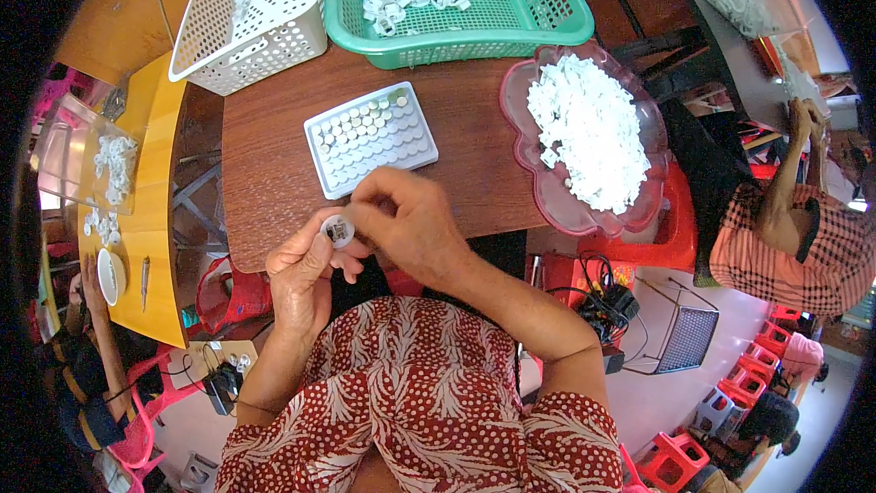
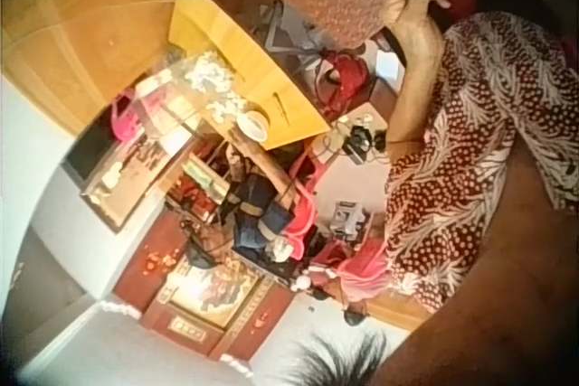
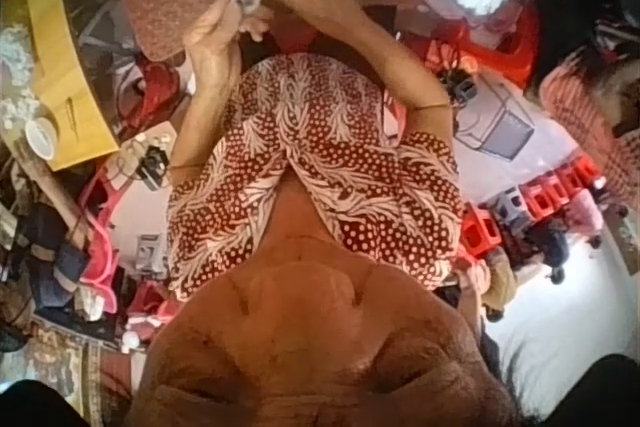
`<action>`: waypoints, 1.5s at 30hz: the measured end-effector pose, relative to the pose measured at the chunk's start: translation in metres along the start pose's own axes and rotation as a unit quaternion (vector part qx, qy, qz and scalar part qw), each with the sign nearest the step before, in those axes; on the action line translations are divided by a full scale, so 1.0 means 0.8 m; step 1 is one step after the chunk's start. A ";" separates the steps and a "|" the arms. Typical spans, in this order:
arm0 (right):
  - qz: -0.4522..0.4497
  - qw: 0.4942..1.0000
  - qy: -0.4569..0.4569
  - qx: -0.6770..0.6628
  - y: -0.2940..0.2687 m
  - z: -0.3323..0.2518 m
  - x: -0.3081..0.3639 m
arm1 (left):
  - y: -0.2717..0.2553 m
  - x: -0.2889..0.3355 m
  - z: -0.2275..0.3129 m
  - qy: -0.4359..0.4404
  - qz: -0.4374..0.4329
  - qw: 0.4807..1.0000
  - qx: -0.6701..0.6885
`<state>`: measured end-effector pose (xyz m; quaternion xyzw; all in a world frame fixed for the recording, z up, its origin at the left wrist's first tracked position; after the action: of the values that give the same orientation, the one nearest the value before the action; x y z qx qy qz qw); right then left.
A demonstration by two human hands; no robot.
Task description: The person inserts small white components into circular plastic housings by hand at a workbench.
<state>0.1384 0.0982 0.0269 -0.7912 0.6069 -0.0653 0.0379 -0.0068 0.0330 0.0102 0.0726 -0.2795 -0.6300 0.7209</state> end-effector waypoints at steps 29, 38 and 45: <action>0.116 0.825 -0.336 0.440 -0.024 0.017 -0.094 | -0.019 -0.015 0.003 -0.044 0.012 0.997 0.059; 0.101 0.815 -0.360 0.444 -0.017 0.008 -0.092 | -0.021 -0.018 -0.003 -0.072 -0.004 0.994 0.085; 0.130 0.866 -0.340 0.344 -0.028 -0.003 -0.055 | -0.016 -0.017 -0.002 -0.084 -0.016 0.991 0.099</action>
<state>0.1479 0.1468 0.0302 -0.6149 0.5931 0.0082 0.5197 -0.0176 0.0433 -0.0016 0.0950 -0.3989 -0.6147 0.6738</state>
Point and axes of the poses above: each hand's wrist, its own x-axis away from the middle knuckle, its own y-axis out of the palm, z = x × y, the point moved 3 cm from there along -x, towards the middle knuckle, and after that the axes turned 4 degrees about z, right-handed, at the moved point
